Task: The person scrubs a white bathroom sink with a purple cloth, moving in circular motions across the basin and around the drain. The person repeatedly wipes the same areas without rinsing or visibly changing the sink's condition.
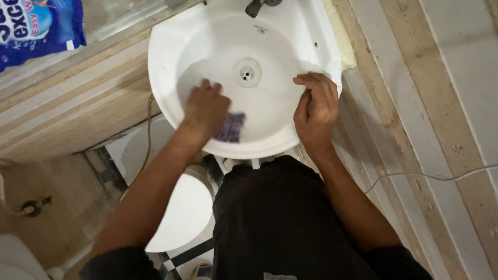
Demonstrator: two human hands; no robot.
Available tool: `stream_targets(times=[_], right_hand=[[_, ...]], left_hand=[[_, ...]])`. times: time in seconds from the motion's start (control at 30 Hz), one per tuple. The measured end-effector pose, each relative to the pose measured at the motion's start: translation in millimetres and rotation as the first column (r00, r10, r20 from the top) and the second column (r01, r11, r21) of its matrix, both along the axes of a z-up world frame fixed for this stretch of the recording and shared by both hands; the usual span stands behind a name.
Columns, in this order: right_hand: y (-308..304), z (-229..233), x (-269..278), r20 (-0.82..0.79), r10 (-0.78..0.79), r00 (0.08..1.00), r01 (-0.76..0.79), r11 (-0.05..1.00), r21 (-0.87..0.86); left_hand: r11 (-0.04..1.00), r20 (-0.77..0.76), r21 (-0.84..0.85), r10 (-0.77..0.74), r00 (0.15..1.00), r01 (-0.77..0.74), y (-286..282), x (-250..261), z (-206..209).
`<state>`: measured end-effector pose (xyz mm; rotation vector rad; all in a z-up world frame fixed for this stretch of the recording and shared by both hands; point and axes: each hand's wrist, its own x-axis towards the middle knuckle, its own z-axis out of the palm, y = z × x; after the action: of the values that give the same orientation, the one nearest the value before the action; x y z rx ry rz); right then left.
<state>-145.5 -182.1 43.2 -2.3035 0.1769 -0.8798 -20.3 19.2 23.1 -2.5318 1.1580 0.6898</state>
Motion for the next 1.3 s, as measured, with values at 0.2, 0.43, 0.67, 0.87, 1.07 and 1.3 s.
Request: stream_targets(times=[0.2, 0.43, 0.67, 0.87, 1.07, 1.3], right_hand=[[0.6, -0.4, 1.0, -0.017, -0.006, 1.000, 0.006, 1.000, -0.027], [1.0, 0.7, -0.1, -0.019, -0.010, 1.000, 0.010, 1.000, 0.010], [-0.9, 1.3, 3.1, -0.008, -0.015, 1.000, 0.015, 1.000, -0.005], [-2.7, -1.6, 3.9, 0.013, -0.004, 1.000, 0.004, 1.000, 0.005], [-3.2, -7.9, 4.7, -0.004, -0.025, 1.000, 0.025, 0.999, -0.021], [-5.8, -15.2, 5.6, 0.018, -0.059, 0.998, 0.059, 0.998, -0.030]], left_hand=[[0.998, 0.306, -0.065, 0.033, 0.952, -0.013, 26.3, 13.9, 5.4], [0.998, 0.099, -0.059, 0.004, 0.995, 0.001, 5.4, 7.0, -3.3], [0.901, -0.635, -0.176, 0.203, 0.745, -0.395, -21.6, 5.3, -7.9], [0.768, -0.855, -0.242, 0.121, 0.505, -0.593, -52.0, -5.1, -27.2], [0.443, -0.959, -0.168, 0.132, 0.250, -0.881, -77.4, -11.7, -29.6], [0.076, -0.993, 0.035, -0.112, -0.044, -0.996, -89.8, -8.3, -27.0]])
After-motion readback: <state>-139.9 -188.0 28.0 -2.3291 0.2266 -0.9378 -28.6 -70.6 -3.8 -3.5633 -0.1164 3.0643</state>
